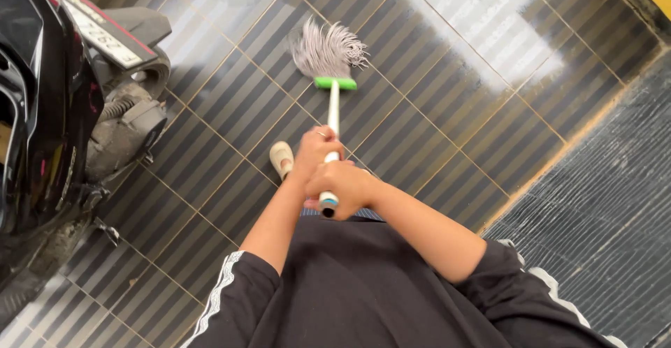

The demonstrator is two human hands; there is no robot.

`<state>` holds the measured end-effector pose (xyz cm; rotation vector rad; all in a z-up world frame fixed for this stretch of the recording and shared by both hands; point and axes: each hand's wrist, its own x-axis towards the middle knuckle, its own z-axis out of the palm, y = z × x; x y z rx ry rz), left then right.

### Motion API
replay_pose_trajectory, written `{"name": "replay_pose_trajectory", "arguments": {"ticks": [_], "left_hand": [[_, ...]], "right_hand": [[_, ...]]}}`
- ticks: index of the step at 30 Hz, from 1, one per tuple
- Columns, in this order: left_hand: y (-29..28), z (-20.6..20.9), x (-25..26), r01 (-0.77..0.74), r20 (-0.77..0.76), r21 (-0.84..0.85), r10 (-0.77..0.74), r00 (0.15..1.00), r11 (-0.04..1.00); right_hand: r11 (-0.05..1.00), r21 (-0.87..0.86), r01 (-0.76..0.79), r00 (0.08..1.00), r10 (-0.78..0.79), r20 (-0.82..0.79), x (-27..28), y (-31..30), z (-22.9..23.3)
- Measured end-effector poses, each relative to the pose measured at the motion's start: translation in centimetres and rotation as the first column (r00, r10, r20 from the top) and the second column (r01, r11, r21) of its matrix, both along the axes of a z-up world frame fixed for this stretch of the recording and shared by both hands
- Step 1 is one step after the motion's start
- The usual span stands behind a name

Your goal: The person mops a tiled floor using a string mop with a green head. They move the mop back and forth across the surface, navigating around a parked scooter and a pink child's scooter. The person continues mopping the entire visible area of the tiled floor.

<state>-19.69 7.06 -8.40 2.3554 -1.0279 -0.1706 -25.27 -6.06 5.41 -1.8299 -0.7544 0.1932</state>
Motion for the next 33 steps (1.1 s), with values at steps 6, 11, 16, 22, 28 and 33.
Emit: {"name": "replay_pose_trajectory", "arguments": {"ticks": [6,11,16,22,28,33], "left_hand": [[-2.9,-2.5,-3.8,-0.085,-0.713,-0.413,-0.264,0.65,0.907],[-1.5,-7.8,-6.0,0.242,-0.312,-0.078,-0.255,0.915,0.967],[2.2,-7.6,0.1,0.25,0.056,-0.098,-0.246,0.968,0.963],[7.6,-9.9,12.3,0.151,0.116,-0.149,-0.135,0.984,0.977],[13.9,-10.0,24.0,-0.216,-0.331,0.032,0.215,0.919,0.976],[15.3,-4.9,26.8,-0.363,-0.349,-0.041,0.327,0.878,0.931]], "right_hand": [[0.981,0.122,0.147,0.987,-0.137,-0.088,-1.9,-2.8,3.0],[0.941,0.212,0.264,0.96,-0.233,-0.158,-3.2,-0.8,2.2],[0.931,0.232,0.281,0.96,-0.271,-0.073,1.5,2.8,2.7],[0.96,0.146,0.241,0.969,-0.246,0.018,10.8,7.9,1.1],[0.952,0.024,0.306,0.935,-0.305,0.18,22.1,13.9,-2.8],[0.915,0.04,0.401,0.915,-0.402,0.032,24.2,16.6,-7.2]]}}
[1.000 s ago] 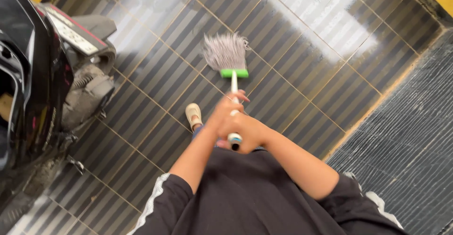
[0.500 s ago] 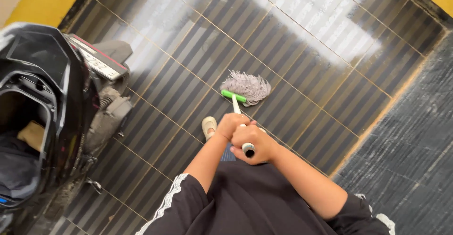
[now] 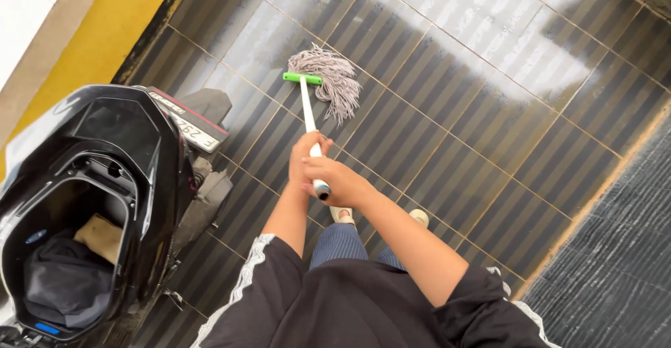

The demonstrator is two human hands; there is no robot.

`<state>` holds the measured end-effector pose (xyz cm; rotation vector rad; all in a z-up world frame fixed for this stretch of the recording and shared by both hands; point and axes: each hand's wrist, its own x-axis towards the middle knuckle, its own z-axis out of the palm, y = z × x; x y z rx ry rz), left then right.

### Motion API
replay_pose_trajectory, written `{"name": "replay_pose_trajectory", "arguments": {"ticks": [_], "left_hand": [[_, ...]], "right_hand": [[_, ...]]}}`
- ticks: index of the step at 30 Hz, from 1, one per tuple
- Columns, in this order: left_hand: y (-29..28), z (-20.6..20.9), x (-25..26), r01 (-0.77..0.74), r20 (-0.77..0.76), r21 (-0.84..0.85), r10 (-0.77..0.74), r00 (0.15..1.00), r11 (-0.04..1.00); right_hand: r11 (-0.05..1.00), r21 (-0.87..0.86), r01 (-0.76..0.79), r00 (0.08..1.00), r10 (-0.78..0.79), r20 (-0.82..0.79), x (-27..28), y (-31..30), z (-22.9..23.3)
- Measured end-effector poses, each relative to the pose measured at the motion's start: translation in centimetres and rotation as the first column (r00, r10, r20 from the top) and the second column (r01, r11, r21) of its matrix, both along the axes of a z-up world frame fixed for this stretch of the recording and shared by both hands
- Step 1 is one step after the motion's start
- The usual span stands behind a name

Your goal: The person mops a tiled floor using a string mop with a green head. They move the mop back and forth across the surface, navigating around a parked scooter and a pink child's scooter. The person continues mopping the entire visible area of the tiled floor.

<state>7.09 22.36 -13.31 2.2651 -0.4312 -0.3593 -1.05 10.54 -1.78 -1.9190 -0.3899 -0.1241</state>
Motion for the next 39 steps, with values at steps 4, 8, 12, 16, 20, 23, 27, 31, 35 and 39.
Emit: {"name": "replay_pose_trajectory", "arguments": {"ticks": [4,8,12,16,20,23,27,31,35,39], "left_hand": [[-0.6,-0.3,-4.0,-0.312,-0.552,-0.232,0.139,0.822,0.922],[-1.4,2.8,-8.9,-0.186,-0.598,-0.174,0.046,0.8,0.967],[-2.6,2.6,-16.7,0.359,-0.081,0.104,-0.352,0.932,0.927],[-6.0,1.0,-24.0,0.482,0.098,0.062,-0.486,0.868,0.874],[-8.4,4.1,-28.8,0.562,-0.053,-0.005,-0.562,0.826,0.827],[-9.2,1.0,-31.9,0.518,-0.105,-0.035,-0.518,0.849,0.855],[-10.0,-1.2,-33.2,0.566,-0.182,0.046,-0.551,0.815,0.823],[-11.0,-3.1,-34.6,0.633,-0.011,0.366,-0.677,0.736,0.682],[-12.1,-6.2,-35.5,0.521,0.218,0.48,-0.671,0.709,0.706],[-13.9,-6.0,-34.9,0.546,0.248,0.441,-0.682,0.688,0.712]], "right_hand": [[0.991,-0.082,-0.104,0.994,0.102,-0.028,-3.8,-1.5,0.3],[0.977,-0.162,-0.136,0.99,0.129,-0.052,-9.4,-3.6,4.4],[0.966,-0.121,-0.229,0.964,0.207,-0.166,-14.9,-7.1,9.8],[0.971,-0.002,-0.24,0.906,0.224,-0.358,-20.3,-10.7,13.9],[0.969,-0.102,-0.224,0.71,0.091,-0.698,-24.1,-13.8,15.9],[0.822,-0.472,-0.318,0.519,-0.266,-0.812,-24.1,-15.6,18.7],[0.725,-0.548,-0.416,0.499,-0.321,-0.805,-25.4,-12.7,14.2],[0.497,-0.629,-0.598,0.545,-0.323,-0.774,-30.1,-9.6,3.4],[0.488,-0.642,-0.592,0.569,-0.31,-0.761,-32.6,-12.1,-2.2],[0.505,-0.606,-0.614,0.544,-0.286,-0.789,-31.4,-12.0,5.7]]}}
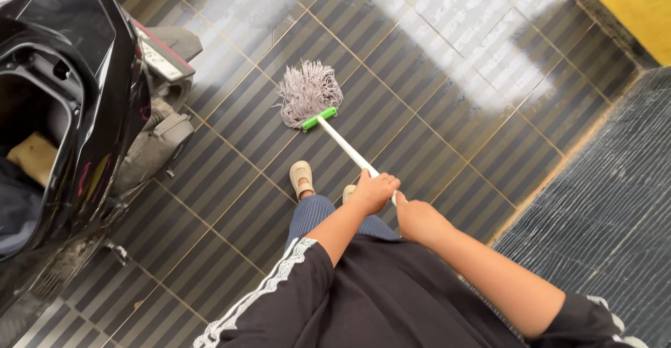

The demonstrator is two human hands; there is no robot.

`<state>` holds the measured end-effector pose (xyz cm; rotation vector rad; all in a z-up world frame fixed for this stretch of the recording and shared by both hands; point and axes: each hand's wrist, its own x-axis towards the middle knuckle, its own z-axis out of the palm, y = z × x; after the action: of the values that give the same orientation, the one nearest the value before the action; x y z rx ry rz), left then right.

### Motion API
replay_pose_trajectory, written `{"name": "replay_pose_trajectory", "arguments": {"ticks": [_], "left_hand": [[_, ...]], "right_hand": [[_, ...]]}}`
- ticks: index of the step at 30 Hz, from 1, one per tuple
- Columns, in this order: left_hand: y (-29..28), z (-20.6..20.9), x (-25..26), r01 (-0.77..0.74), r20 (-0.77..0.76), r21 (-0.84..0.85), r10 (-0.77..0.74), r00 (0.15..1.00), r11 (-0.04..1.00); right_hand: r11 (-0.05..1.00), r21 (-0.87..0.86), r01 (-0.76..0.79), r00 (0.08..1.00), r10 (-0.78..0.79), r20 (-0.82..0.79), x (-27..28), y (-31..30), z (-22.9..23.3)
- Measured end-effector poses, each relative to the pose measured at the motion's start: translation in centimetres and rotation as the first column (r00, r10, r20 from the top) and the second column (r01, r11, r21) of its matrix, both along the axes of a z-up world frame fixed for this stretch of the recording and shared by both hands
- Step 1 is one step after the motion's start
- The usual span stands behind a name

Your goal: The person mops a tiled floor using a string mop with a green head. They move the mop back and forth across the surface, navigating around a parked scooter and a pink child's scooter. The person continues mopping the entire visible area of the tiled floor.

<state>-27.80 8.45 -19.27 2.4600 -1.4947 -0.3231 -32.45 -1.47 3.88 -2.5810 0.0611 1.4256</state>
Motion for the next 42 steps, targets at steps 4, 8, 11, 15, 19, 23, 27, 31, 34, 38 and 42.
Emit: {"name": "replay_pose_trajectory", "arguments": {"ticks": [4,8,11,15,19,23,27,31,34,38,42], "left_hand": [[1.2,1.8,2.5,0.065,0.031,0.004,-0.066,0.997,0.998],[3.5,-1.6,6.1,-0.067,0.007,0.041,0.066,0.998,0.997],[5.9,-2.4,10.3,-0.238,0.01,0.083,0.238,0.971,0.968],[11.6,1.9,17.9,-0.322,-0.025,0.074,0.324,0.946,0.944],[18.3,6.8,23.2,-0.515,-0.053,0.214,0.536,0.843,0.83],[23.3,7.1,23.8,-0.584,-0.204,0.337,0.663,0.721,0.739],[25.0,5.3,23.6,-0.546,-0.264,0.43,0.679,0.685,0.718],[24.9,4.8,22.1,-0.546,-0.292,0.352,0.644,0.708,0.76],[23.4,4.4,20.2,-0.543,-0.297,0.301,0.618,0.728,0.784],[20.8,5.8,14.5,-0.548,-0.375,0.234,0.594,0.712,0.803],[18.4,3.1,6.2,-0.473,-0.304,0.083,0.474,0.826,0.877]], "right_hand": [[0.994,0.027,0.102,0.994,-0.103,0.032,1.3,0.8,-1.0],[0.976,0.051,0.211,0.971,-0.216,0.1,6.9,3.2,-2.1],[0.982,0.056,0.18,0.97,-0.187,0.155,11.5,5.1,-4.7],[0.989,0.094,0.118,0.953,-0.139,0.268,18.8,9.0,-9.7],[0.999,0.044,-0.01,0.909,-0.009,0.416,26.4,13.3,-13.1],[0.993,0.116,0.026,0.893,-0.075,0.443,33.6,17.3,-16.3],[0.979,0.166,0.119,0.886,-0.18,0.427,37.2,17.1,-18.2],[0.988,0.148,0.041,0.938,-0.089,0.335,33.1,16.6,-18.3],[0.987,0.161,-0.005,0.951,-0.044,0.305,27.3,16.1,-16.5],[0.985,0.158,0.063,0.982,-0.09,0.166,16.0,16.0,-12.7],[0.935,0.248,0.253,0.966,-0.259,-0.009,8.7,16.4,1.7]]}}
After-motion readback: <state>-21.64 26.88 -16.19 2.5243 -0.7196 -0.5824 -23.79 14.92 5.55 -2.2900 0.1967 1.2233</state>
